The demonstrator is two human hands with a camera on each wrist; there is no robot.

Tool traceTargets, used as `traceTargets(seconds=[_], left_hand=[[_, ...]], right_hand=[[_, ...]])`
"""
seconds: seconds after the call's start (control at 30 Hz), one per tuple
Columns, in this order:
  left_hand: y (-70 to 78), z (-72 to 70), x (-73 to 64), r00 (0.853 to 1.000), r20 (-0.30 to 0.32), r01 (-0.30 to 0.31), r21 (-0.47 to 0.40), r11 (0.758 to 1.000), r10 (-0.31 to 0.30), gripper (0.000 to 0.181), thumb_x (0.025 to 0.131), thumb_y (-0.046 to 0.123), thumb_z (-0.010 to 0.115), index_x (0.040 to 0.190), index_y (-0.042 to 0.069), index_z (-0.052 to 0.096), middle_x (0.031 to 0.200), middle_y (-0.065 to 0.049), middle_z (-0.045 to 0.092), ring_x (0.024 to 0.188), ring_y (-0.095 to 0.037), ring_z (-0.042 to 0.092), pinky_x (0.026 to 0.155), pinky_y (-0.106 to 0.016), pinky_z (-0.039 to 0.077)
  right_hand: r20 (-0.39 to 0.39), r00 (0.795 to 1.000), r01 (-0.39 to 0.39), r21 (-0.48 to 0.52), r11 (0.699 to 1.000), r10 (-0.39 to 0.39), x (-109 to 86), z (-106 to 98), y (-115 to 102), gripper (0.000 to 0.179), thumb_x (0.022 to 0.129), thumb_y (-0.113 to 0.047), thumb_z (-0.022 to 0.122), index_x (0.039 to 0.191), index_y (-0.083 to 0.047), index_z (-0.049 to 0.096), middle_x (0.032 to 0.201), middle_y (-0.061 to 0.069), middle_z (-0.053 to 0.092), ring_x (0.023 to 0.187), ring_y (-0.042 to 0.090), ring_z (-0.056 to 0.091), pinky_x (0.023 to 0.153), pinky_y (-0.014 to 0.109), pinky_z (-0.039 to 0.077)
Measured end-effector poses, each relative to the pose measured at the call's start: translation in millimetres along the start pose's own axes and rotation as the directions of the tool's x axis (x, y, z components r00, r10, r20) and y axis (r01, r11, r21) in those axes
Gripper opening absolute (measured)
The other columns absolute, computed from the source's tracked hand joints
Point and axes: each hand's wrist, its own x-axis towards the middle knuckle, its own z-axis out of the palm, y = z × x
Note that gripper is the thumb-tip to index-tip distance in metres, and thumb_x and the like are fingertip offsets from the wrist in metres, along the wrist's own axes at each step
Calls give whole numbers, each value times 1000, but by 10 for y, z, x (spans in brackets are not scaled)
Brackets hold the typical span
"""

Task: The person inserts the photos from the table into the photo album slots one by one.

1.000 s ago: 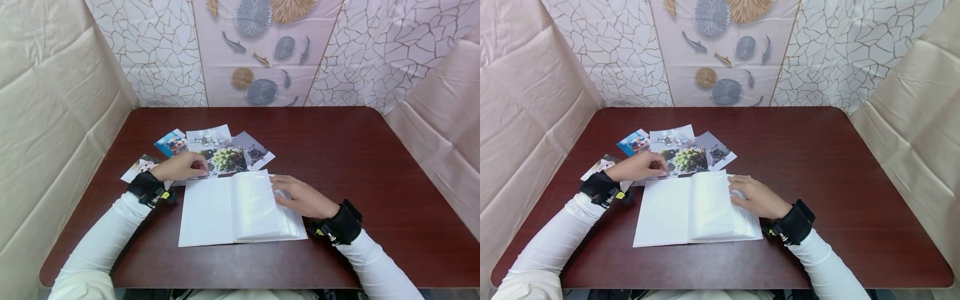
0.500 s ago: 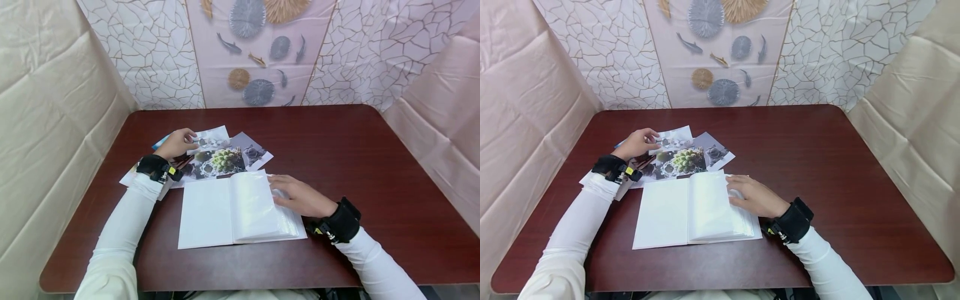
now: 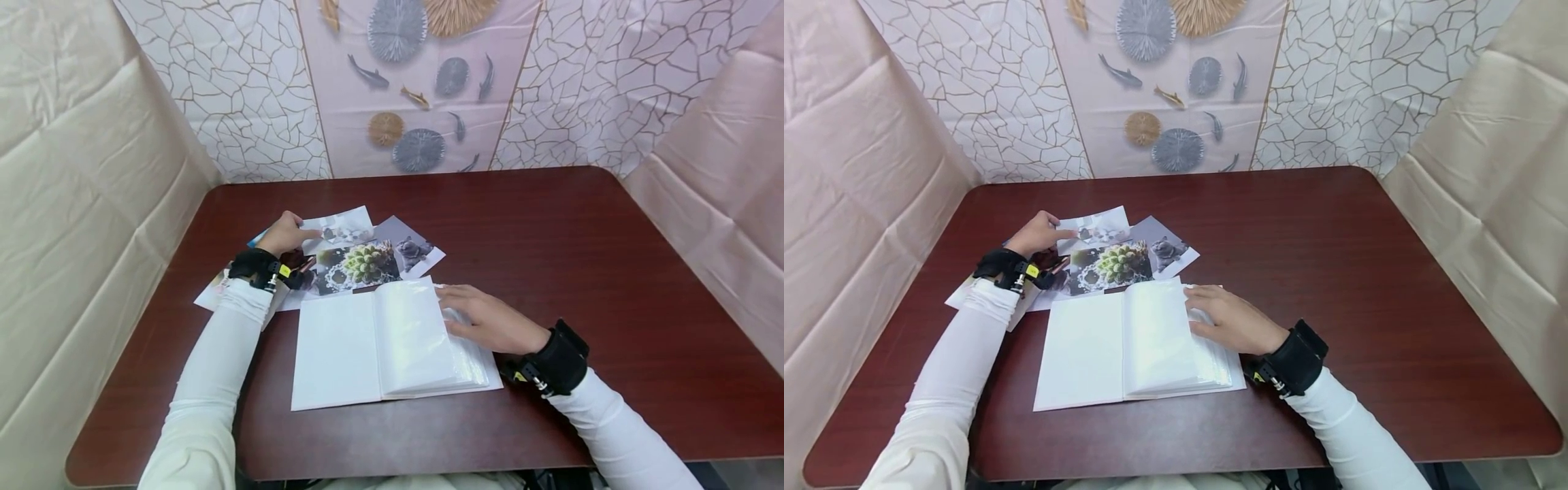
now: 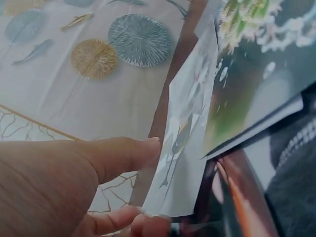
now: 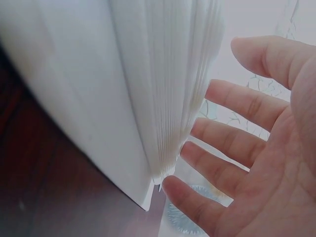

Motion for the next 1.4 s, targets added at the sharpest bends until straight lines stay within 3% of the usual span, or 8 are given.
traceTargets(seconds=[0.1,0.27,0.33,0.47,0.6,1.0,1.23,1.4], left_hand=[[-11,24,56,999,-42,21,34,999,-19,62,95,43,67,128,-6,49,102,-14,50,88,-27,51,82,-41,43],[-38,43,114,995,-92,48,45,998,-44,71,92,47,70,136,-6,52,127,-24,56,102,-31,53,93,-47,48],[-47,45,123,993,-108,61,45,997,-56,70,90,49,71,132,-5,55,125,-22,58,100,-30,53,91,-46,49],[-57,47,149,987,-140,78,27,997,-74,50,87,51,75,82,4,58,72,-5,49,66,-22,46,62,-35,40],[-49,41,170,985,-157,78,4,997,-77,60,86,50,76,60,13,37,52,4,33,48,-16,36,51,-31,31],[-86,51,167,988,-148,41,53,998,-33,63,86,51,76,53,14,37,50,4,28,44,-16,33,47,-31,31],[-219,70,213,989,-138,-71,-74,995,60,52,94,40,71,62,13,40,55,4,37,50,-14,42,52,-29,37],[-238,23,130,978,-169,-153,-175,972,124,37,102,34,60,82,4,51,77,-5,51,69,-18,50,61,-31,41]], right_hand=[[2,1000,-3,3,1000,3,0,-3,-4,37,99,-24,66,134,-12,65,156,13,47,148,34,39,114,55,39],[-3,1000,3,-4,1000,-3,9,6,-4,37,99,-23,66,133,-11,65,156,13,47,148,35,39,114,56,39],[-5,1000,8,-4,1000,-8,14,5,-4,36,99,-23,67,133,-11,65,156,13,47,148,35,39,115,56,39],[-8,1000,18,3,1000,-18,23,-9,-7,36,98,-23,67,133,-12,65,156,13,47,148,34,39,115,56,38],[-10,1000,19,11,1000,-19,31,-23,-12,38,98,-23,67,134,-12,64,156,13,47,148,34,38,116,56,37],[-7,1000,11,17,1000,-11,36,-10,-5,38,98,-21,67,135,-11,63,157,14,46,148,34,38,115,56,38],[-1,1000,-4,29,1000,4,19,12,-18,39,98,-22,67,135,-12,63,157,13,46,148,34,38,115,56,38],[-9,1000,3,24,1000,-2,14,25,-15,44,99,-24,66,140,-12,60,157,13,45,148,35,38,115,58,37]])
